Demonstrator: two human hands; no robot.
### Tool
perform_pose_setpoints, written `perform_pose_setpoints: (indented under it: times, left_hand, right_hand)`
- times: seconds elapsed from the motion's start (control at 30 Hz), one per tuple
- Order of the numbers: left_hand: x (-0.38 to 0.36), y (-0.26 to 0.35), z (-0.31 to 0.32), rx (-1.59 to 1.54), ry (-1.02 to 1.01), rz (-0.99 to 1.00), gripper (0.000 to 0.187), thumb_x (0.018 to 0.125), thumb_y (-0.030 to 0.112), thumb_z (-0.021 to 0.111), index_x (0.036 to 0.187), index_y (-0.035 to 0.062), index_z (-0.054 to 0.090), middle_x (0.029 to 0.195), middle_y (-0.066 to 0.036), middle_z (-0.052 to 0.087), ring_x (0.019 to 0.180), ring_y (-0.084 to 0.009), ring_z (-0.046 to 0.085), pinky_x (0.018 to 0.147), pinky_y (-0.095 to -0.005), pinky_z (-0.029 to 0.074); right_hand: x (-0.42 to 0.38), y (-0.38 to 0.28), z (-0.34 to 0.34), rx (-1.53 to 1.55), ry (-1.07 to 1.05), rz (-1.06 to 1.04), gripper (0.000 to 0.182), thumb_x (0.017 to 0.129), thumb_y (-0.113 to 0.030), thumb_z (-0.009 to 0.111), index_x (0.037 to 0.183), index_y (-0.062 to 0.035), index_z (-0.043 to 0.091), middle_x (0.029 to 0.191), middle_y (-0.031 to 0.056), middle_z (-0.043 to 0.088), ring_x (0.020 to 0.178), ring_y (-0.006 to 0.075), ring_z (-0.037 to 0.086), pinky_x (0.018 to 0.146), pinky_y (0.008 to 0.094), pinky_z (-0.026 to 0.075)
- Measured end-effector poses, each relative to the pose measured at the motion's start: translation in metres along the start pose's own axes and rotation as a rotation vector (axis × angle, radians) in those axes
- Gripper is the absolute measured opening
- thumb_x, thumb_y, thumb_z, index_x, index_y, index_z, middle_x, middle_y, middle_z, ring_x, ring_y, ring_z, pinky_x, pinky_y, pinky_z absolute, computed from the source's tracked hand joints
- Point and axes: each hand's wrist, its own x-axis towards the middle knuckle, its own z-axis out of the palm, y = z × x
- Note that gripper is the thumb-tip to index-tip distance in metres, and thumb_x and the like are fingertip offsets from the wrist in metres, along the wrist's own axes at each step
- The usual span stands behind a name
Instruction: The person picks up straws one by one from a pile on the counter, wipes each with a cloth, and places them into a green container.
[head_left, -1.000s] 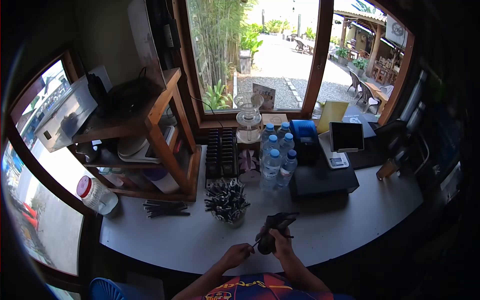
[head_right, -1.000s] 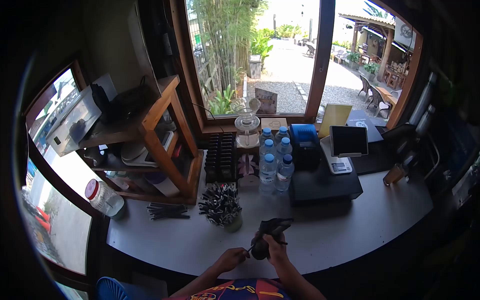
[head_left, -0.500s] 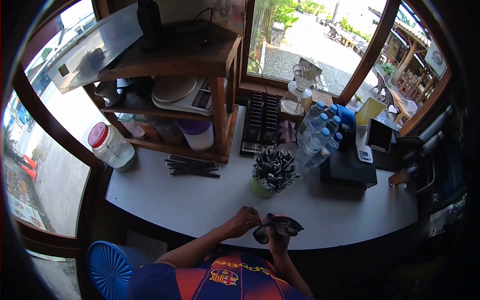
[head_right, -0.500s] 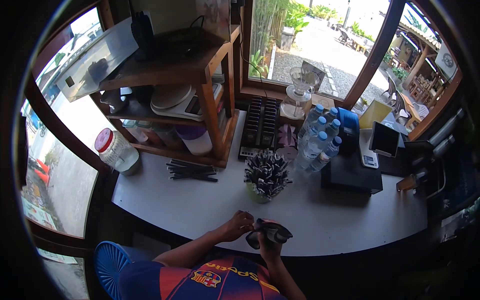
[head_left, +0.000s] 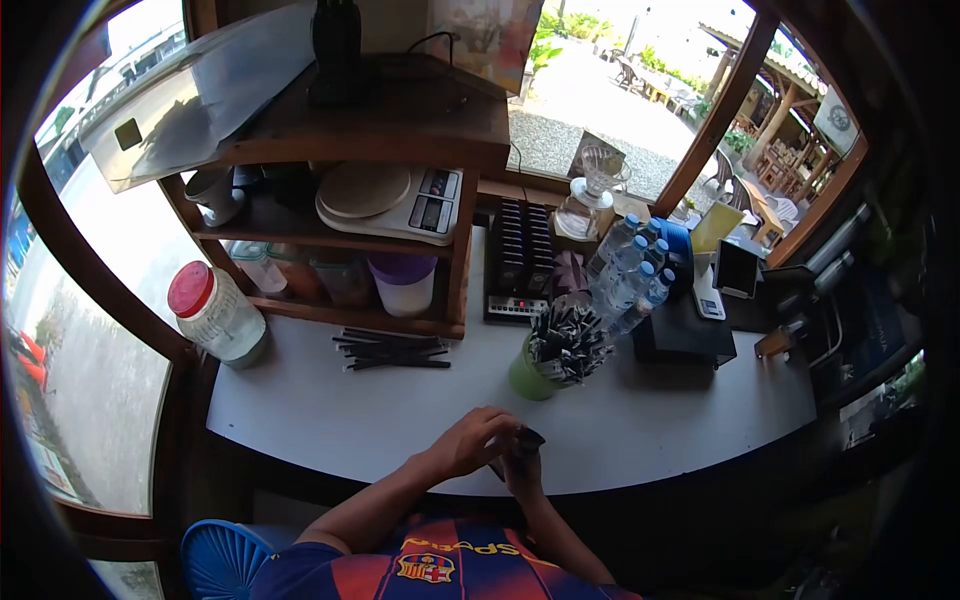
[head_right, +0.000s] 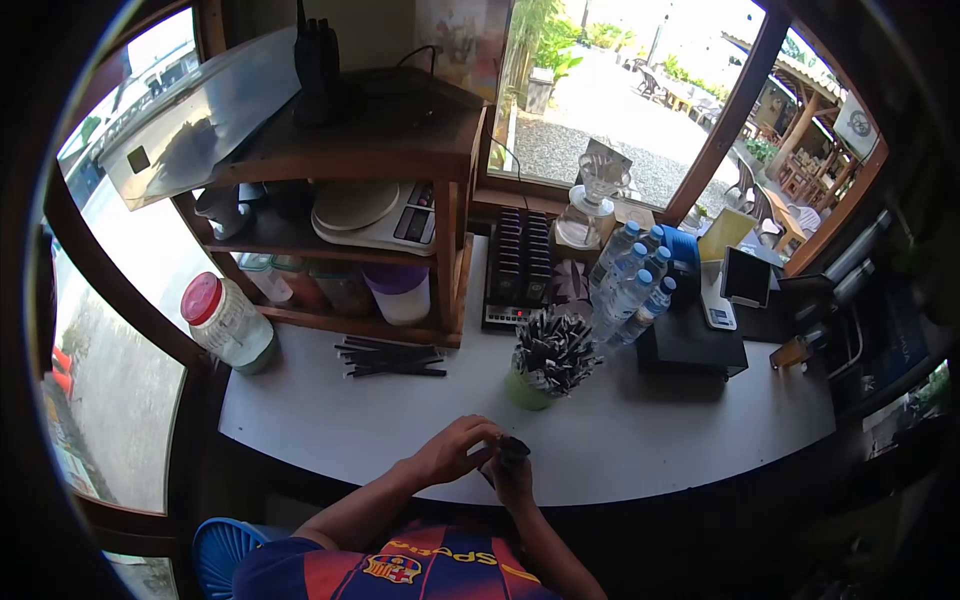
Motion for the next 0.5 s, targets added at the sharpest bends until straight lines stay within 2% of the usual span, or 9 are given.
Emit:
perform_pose_setpoints:
  times: [0.1, 0.13, 0.23, 0.3, 0.4, 0.5]
  left_hand:
    - [0.013, 0.011, -0.017, -0.001, 0.057, 0.077, 0.025, 0.083, 0.002, 0.07, 0.105, 0.007, 0.058, 0.101, -0.01, 0.062, 0.096, -0.0288, 0.061, 0.085, -0.0369, 0.05]
    - [0.018, 0.024, -0.027, -0.059, 0.157, 0.088, 0.023, 0.084, 0.003, 0.07, 0.104, 0.0066, 0.058, 0.1, -0.011, 0.061, 0.093, -0.0271, 0.062, 0.083, -0.0362, 0.05]
    - [0.041, 0.06, -0.066, -0.149, 0.478, 0.151, 0.019, 0.085, 0.003, 0.069, 0.101, 0.0047, 0.058, 0.094, -0.011, 0.061, 0.083, -0.0208, 0.062, 0.076, -0.0336, 0.051]
    - [0.059, 0.072, -0.083, -0.074, 0.652, 0.224, 0.016, 0.087, 0.003, 0.067, 0.099, 0.004, 0.057, 0.093, -0.011, 0.061, 0.084, -0.0216, 0.062, 0.077, -0.0343, 0.05]
    - [0.095, 0.079, -0.089, 0.101, 0.71, 0.244, 0.014, 0.089, 0.002, 0.064, 0.099, 0.0044, 0.055, 0.094, -0.012, 0.062, 0.086, -0.0215, 0.062, 0.077, -0.0333, 0.05]
    - [0.129, 0.04, -0.06, 0.037, 0.573, 0.165, 0.014, 0.089, 0.002, 0.064, 0.1, 0.0044, 0.056, 0.096, -0.012, 0.063, 0.086, -0.0219, 0.062, 0.077, -0.0323, 0.05]
  right_hand:
    - [0.0, 0.015, -0.01, -0.29, -0.053, -0.105, 0.023, 0.092, -0.008, 0.058, 0.114, -0.0029, 0.059, 0.098, 0.0066, 0.065, 0.092, 0.0163, 0.062, 0.082, 0.0333, 0.05]
    - [-0.001, 0.012, -0.01, -0.263, -0.048, -0.123, 0.023, 0.091, -0.01, 0.059, 0.112, -0.0021, 0.06, 0.099, 0.0073, 0.065, 0.092, 0.017, 0.062, 0.081, 0.0334, 0.05]
    - [0.006, 0.007, -0.012, -0.328, -0.122, -0.325, 0.016, 0.091, -0.008, 0.059, 0.106, -0.0035, 0.058, 0.092, 0.0025, 0.062, 0.08, 0.0122, 0.059, 0.072, 0.0281, 0.048]
    - [0.007, 0.001, -0.013, -0.304, -0.139, -0.299, 0.016, 0.091, -0.009, 0.059, 0.106, -0.0034, 0.059, 0.091, 0.0029, 0.062, 0.079, 0.0134, 0.059, 0.072, 0.0295, 0.048]
    - [0.013, 0.009, -0.031, -0.251, -0.188, -0.162, 0.018, 0.091, -0.009, 0.058, 0.108, -0.0032, 0.061, 0.092, 0.0043, 0.064, 0.082, 0.0149, 0.06, 0.076, 0.0307, 0.049]
    - [0.025, 0.019, -0.044, -0.059, -0.208, -0.094, 0.022, 0.089, -0.006, 0.056, 0.111, -0.0015, 0.061, 0.099, 0.0081, 0.067, 0.09, 0.0169, 0.064, 0.083, 0.0313, 0.049]
